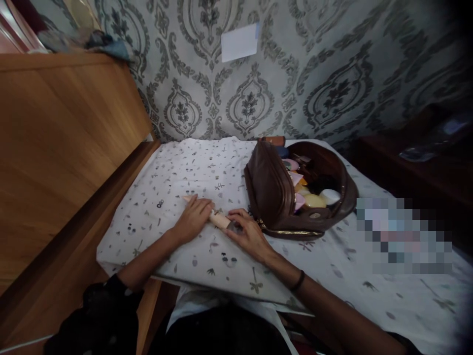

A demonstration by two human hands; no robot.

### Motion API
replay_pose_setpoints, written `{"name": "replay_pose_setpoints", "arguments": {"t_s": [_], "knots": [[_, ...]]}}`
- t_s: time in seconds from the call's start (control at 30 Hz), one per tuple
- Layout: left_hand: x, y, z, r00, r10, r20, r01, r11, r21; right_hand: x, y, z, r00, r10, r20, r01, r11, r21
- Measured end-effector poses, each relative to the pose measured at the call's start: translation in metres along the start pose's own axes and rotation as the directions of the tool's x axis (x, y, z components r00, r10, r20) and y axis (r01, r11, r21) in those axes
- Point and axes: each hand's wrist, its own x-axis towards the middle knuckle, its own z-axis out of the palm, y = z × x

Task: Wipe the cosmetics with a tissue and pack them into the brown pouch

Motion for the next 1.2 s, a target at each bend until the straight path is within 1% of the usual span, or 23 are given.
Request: {"name": "replay_pose_setpoints", "arguments": {"t_s": [0.07,0.13,0.23,0.3,0.43,0.5,0.6,0.67,0.73,0.83,0.9,0.97,1.03,1.1,1.13,1.2], "knots": [[-0.007,-0.018,0.000,0.997,-0.071,-0.012,0.071,0.997,-0.007,-0.001,-0.001,0.000,1.000,-0.001,-0.002,0.001,1.000,0.001],[-0.016,-0.036,0.001,0.991,-0.129,-0.017,0.128,0.991,-0.048,-0.002,-0.001,0.001,1.000,-0.026,-0.016,0.026,1.000,0.010],[-0.031,-0.057,0.004,0.985,-0.173,-0.022,0.170,0.978,-0.119,-0.003,-0.002,0.001,0.997,-0.066,-0.029,0.067,0.997,0.030],[-0.038,-0.065,0.008,0.981,-0.191,-0.035,0.185,0.973,-0.141,-0.005,-0.001,0.002,0.998,-0.054,-0.031,0.055,0.998,0.031],[-0.042,-0.067,0.013,0.972,-0.232,-0.044,0.221,0.959,-0.179,-0.005,-0.001,0.003,0.997,0.060,-0.038,-0.058,0.997,0.046],[-0.041,-0.065,0.014,0.969,-0.246,-0.040,0.233,0.952,-0.196,-0.004,-0.003,0.003,0.993,0.108,-0.039,-0.105,0.992,0.073],[-0.040,-0.064,0.011,0.963,-0.271,-0.004,0.264,0.944,-0.198,-0.001,-0.007,0.003,0.990,0.135,-0.034,-0.131,0.986,0.101],[-0.040,-0.063,0.006,0.958,-0.285,0.023,0.285,0.943,-0.173,0.000,-0.009,0.003,0.989,0.145,-0.040,-0.140,0.984,0.107],[-0.038,-0.060,-0.001,0.962,-0.274,0.014,0.273,0.951,-0.144,0.001,-0.011,0.003,0.986,0.158,-0.046,-0.152,0.982,0.112],[-0.029,-0.047,-0.013,0.981,-0.181,-0.062,0.168,0.970,-0.175,0.002,-0.012,0.004,0.984,0.175,-0.046,-0.167,0.976,0.140],[-0.019,-0.029,-0.018,0.990,-0.094,-0.109,0.064,0.966,-0.250,0.002,-0.013,0.004,0.983,0.177,-0.042,-0.168,0.973,0.160],[-0.007,-0.009,-0.018,0.993,0.001,-0.120,-0.038,0.952,-0.304,0.002,-0.013,0.004,0.984,0.172,-0.043,-0.162,0.971,0.175],[0.004,0.011,-0.014,0.991,0.104,-0.087,-0.124,0.954,-0.274,0.002,-0.012,0.004,0.985,0.167,-0.048,-0.156,0.971,0.184],[0.011,0.023,-0.008,0.984,0.178,-0.029,-0.180,0.964,-0.196,0.002,-0.012,0.005,0.985,0.163,-0.055,-0.150,0.970,0.190],[0.013,0.025,-0.005,0.981,0.194,-0.003,-0.192,0.968,-0.161,0.002,-0.012,0.005,0.985,0.165,-0.057,-0.151,0.970,0.190],[0.013,0.021,-0.001,0.981,0.191,0.032,-0.185,0.974,-0.128,0.002,-0.013,0.005,0.983,0.173,-0.067,-0.157,0.969,0.192]]}}
